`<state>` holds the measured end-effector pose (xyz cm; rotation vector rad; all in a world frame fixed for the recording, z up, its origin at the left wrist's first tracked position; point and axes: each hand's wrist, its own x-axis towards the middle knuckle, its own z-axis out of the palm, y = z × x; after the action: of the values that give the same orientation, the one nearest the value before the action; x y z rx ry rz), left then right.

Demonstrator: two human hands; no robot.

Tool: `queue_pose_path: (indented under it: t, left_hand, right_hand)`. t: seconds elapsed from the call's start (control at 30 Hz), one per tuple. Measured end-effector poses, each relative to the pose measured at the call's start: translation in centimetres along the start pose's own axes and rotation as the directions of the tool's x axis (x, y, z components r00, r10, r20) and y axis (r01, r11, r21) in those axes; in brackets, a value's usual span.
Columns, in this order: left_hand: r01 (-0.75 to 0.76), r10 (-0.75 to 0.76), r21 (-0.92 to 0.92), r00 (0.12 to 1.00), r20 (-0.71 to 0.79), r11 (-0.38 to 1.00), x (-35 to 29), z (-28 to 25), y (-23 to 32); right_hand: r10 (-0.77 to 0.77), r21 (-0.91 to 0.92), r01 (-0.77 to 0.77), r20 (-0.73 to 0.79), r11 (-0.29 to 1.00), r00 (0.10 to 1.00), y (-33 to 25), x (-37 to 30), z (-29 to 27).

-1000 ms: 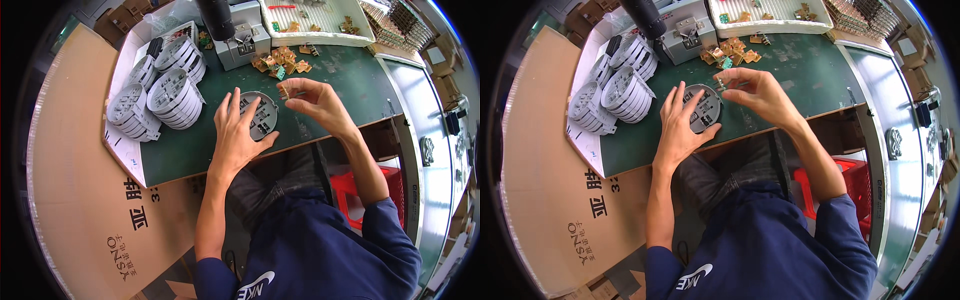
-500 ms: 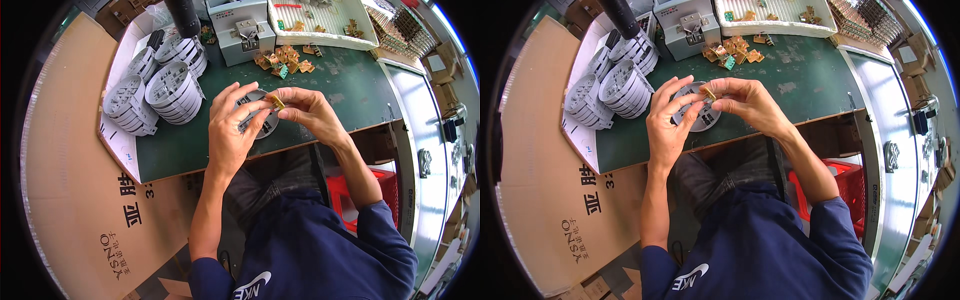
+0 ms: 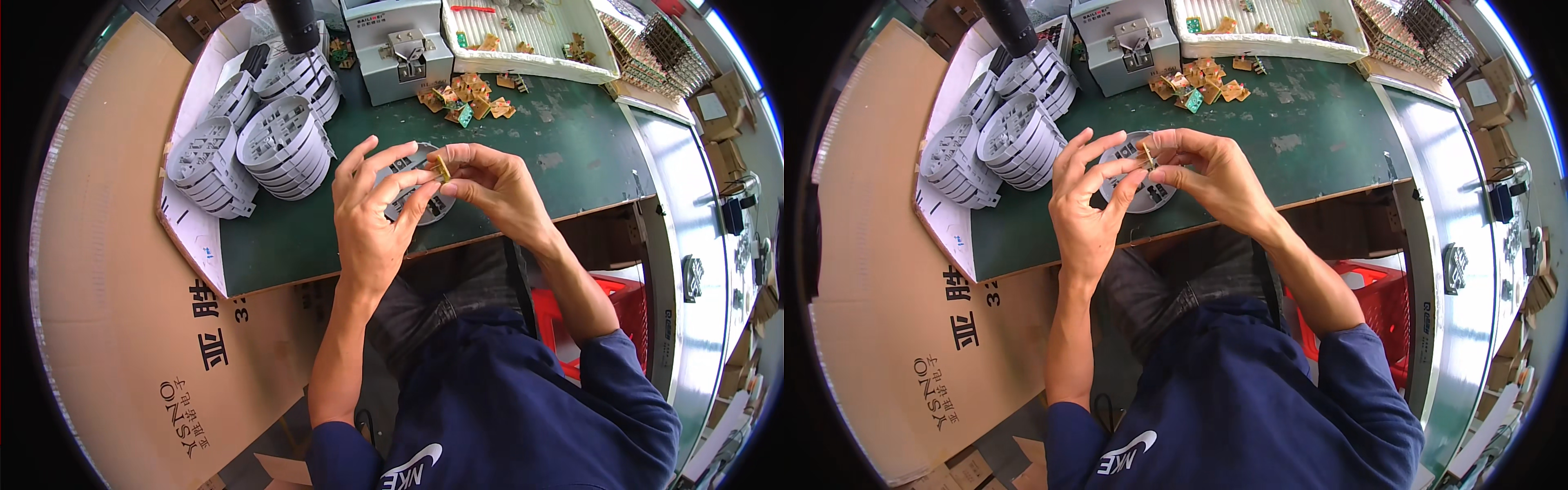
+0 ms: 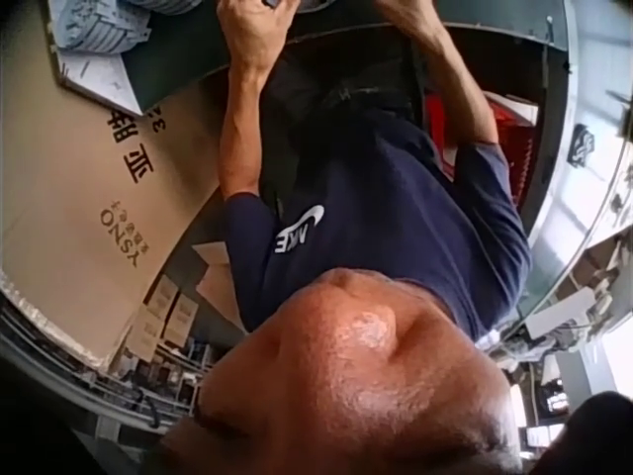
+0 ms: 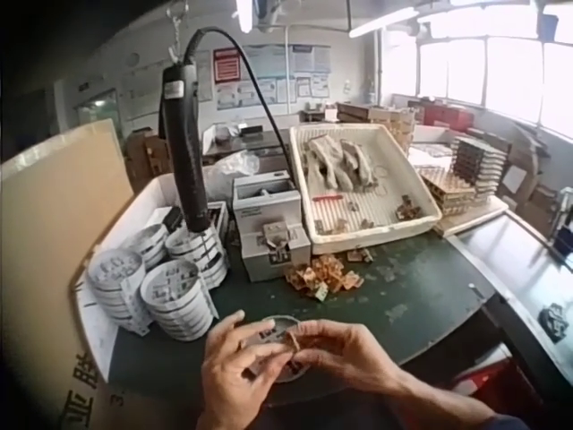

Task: Assembling small electronic components and circular circuit boards using an electric screwdriver.

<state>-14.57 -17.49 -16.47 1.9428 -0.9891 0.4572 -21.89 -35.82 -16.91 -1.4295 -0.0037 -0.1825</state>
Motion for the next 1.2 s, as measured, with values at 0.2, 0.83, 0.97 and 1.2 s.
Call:
queue_pose_path:
  t: [0.2,0.83,0.97,1.2]
  left_hand:
    - [0.004,-0.002,0.034,0.999,-0.048,0.999,-0.4,0.4,0.0]
    - [0.044,-0.046,-0.104,0.999,-0.013,0.994,-0.4,0.1,-0.9]
    - [0.014,-0.016,-0.052,0.999,-0.039,0.999,-0.5,0.2,-0.9]
    - [0.134,-0.158,-0.237,0.984,-0.081,0.962,-0.7,0.5,-0.1]
  right_hand:
    - [-0.037,-0.212,0.028,-0.039,0.977,0.999,0.2,-0.1,0.4]
    - [-0.012,0.079,0.008,0.050,0.997,0.999,1.2,-0.1,-0.3]
    - [-0.003,0.086,-0.001,0.053,0.996,0.999,1.4,0.0,-0.2]
    - [-0.034,0.139,0.028,0.041,0.990,0.999,1.0,0.2,0.3]
